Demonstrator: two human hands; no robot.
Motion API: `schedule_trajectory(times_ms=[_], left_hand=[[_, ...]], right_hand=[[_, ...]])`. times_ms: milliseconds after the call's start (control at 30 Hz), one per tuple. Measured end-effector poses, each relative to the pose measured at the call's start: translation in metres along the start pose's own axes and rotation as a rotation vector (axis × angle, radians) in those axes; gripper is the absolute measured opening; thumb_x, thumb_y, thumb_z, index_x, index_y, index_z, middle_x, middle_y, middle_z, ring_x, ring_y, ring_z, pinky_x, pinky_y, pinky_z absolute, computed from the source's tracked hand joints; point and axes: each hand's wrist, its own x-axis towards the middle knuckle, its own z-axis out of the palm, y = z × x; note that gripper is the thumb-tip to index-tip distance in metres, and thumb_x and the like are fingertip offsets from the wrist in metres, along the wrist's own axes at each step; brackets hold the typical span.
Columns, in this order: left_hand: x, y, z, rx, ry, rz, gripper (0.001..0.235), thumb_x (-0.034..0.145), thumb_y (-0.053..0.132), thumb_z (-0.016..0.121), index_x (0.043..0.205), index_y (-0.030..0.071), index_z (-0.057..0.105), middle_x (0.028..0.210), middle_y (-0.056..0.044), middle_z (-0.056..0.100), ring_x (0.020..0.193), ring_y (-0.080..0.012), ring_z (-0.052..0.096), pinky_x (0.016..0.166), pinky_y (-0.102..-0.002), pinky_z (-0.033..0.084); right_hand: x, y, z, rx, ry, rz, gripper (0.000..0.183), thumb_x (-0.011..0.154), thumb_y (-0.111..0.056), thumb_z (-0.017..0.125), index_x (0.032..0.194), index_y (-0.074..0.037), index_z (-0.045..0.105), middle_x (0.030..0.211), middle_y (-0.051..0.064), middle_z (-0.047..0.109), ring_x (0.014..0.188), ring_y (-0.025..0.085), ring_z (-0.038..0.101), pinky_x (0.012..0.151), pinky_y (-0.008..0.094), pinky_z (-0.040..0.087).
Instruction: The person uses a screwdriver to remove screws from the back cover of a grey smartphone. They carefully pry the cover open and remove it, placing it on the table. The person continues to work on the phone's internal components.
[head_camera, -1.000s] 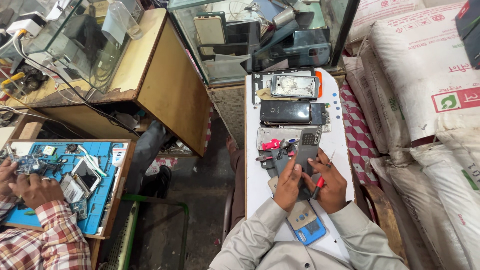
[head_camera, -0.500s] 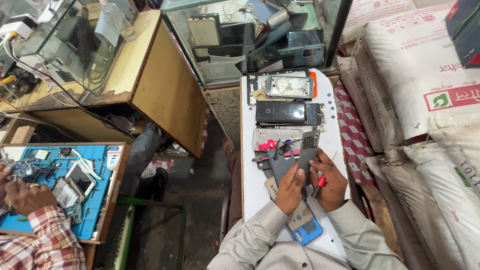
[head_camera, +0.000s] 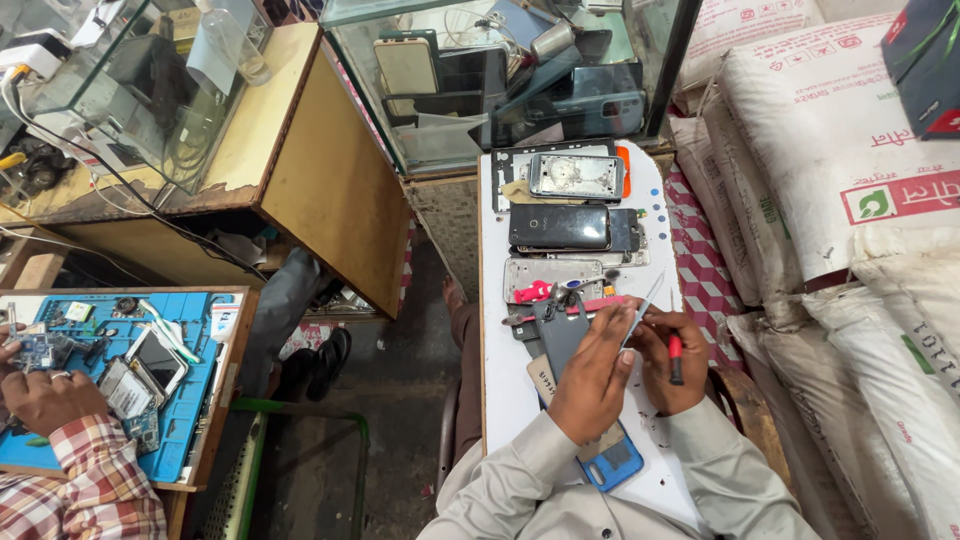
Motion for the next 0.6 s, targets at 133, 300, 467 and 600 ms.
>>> schedule_trajectory(times_ms=[133,300,467,600], left_hand=[[0.011,0.025,-0.014,0.344,0.048,0.04,0.047,0.099,0.02,0.066,0.14,-0.001,0.056,0.136,-0.018,0.063,0.133,-0.0366,0.055,0.107,-0.047,0.042],[0.001,0.082,-0.056,-0.003,0.07,0.203,0.027,0.105,0.016,0.067,0.13,0.004,0.069,0.129,-0.009,0.072,0.119,-0.0273,0.071,0.107,-0.038,0.054],[-0.014,0.131,-0.054,-0.908,-0.534,0.13,0.02,0.11,0.016,0.062,0.123,0.004,0.067,0.128,-0.01,0.071,0.114,-0.0267,0.07,0.103,-0.037,0.053],[-0.015,0.128,-0.042,-0.948,-0.604,0.153,0.018,0.11,0.016,0.061,0.121,0.003,0.066,0.125,-0.01,0.071,0.112,-0.0274,0.07,0.1,-0.038,0.054]], right_hand=[[0.006,0.006,-0.014,0.31,0.058,0.16,0.017,0.098,0.003,0.067,0.111,-0.006,0.063,0.12,0.017,0.071,0.107,0.019,0.069,0.095,0.031,0.056],[0.012,0.014,-0.022,0.332,0.119,0.205,0.018,0.098,-0.002,0.069,0.114,-0.01,0.063,0.115,0.011,0.073,0.104,0.017,0.069,0.094,0.032,0.055],[0.009,0.011,-0.018,0.456,0.083,0.216,0.018,0.098,-0.004,0.07,0.112,-0.012,0.062,0.114,0.008,0.073,0.108,0.018,0.069,0.098,0.035,0.057],[0.013,0.004,-0.016,0.413,0.038,0.258,0.016,0.1,-0.004,0.07,0.111,-0.011,0.062,0.113,0.007,0.073,0.108,0.018,0.069,0.098,0.035,0.057]])
